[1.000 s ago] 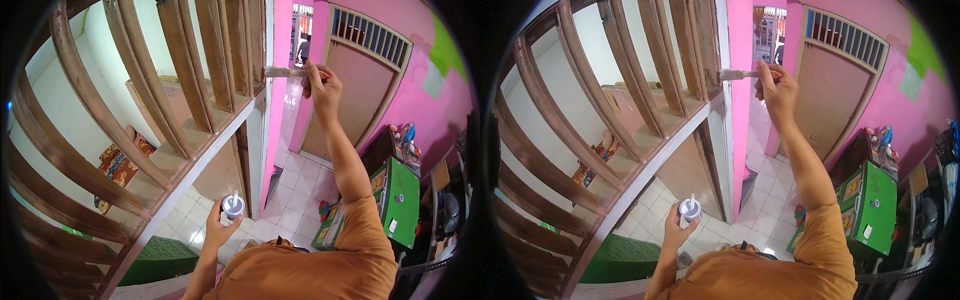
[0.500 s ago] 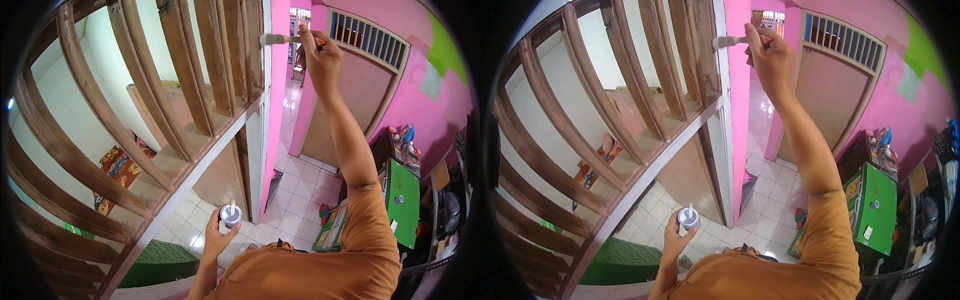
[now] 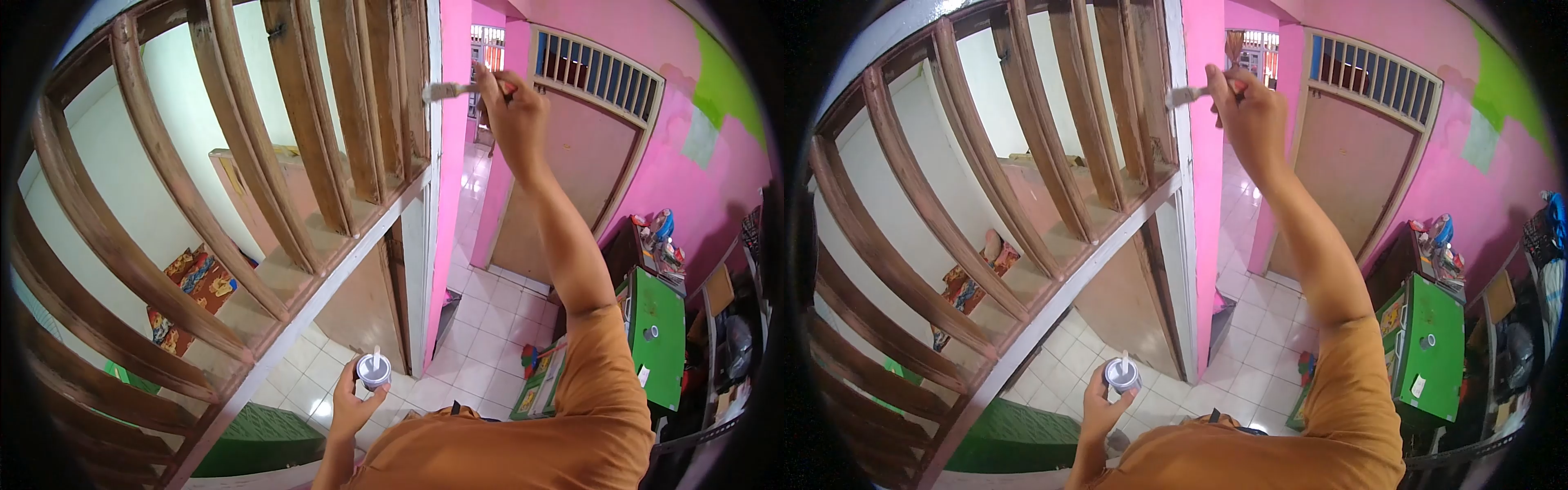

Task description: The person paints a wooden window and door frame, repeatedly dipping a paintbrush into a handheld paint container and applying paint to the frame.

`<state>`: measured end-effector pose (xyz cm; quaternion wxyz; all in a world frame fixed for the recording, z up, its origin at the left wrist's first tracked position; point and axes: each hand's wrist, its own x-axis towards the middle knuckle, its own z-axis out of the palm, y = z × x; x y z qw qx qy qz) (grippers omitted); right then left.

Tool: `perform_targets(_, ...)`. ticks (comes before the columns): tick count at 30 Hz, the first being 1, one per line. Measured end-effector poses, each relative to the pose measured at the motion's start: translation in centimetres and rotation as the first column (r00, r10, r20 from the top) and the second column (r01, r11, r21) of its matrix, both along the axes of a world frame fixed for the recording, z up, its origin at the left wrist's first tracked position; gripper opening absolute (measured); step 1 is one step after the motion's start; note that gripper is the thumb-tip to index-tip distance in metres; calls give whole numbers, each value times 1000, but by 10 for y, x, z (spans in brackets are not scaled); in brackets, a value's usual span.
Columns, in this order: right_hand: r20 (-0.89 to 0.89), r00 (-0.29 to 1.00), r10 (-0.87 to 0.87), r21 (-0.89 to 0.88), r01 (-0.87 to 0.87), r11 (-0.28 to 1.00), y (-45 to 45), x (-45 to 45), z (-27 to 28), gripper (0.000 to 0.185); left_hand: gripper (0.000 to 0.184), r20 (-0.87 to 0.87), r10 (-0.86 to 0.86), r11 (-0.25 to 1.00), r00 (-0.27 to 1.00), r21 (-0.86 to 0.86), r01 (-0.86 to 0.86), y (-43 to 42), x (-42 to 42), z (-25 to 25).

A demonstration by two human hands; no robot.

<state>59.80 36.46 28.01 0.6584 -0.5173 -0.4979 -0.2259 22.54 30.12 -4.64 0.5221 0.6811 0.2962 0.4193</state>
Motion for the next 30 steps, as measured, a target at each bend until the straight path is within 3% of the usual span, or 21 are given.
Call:
perform_targets(4,99,994,-52,58,47,997,4,-5,40,31,64,-59,-12,999,998,-36,10,-4,-2,-1)
perform_targets(7,64,997,49,239,-63,969,9,-4,58,31,64,-78,-10,1000,997,-29,7,-8,-4,3)
perform_targets(13,98,988,123,291,-146,946,4,-5,52,27,64,-33,16,998,999,-54,-17,-8,-5,-9)
perform_targets(22,241,969,46,417,-147,897,21,6,65,23,63,-34,14,997,999,-71,-16,-7,-5,-13)
perform_targets(25,203,970,137,455,-217,864,29,4,73,23,63,-63,15,999,998,-42,-17,-8,-7,-14)
perform_targets(30,183,979,88,392,-155,907,30,0,75,20,61,-63,15,999,998,-35,-17,-9,-5,-7)
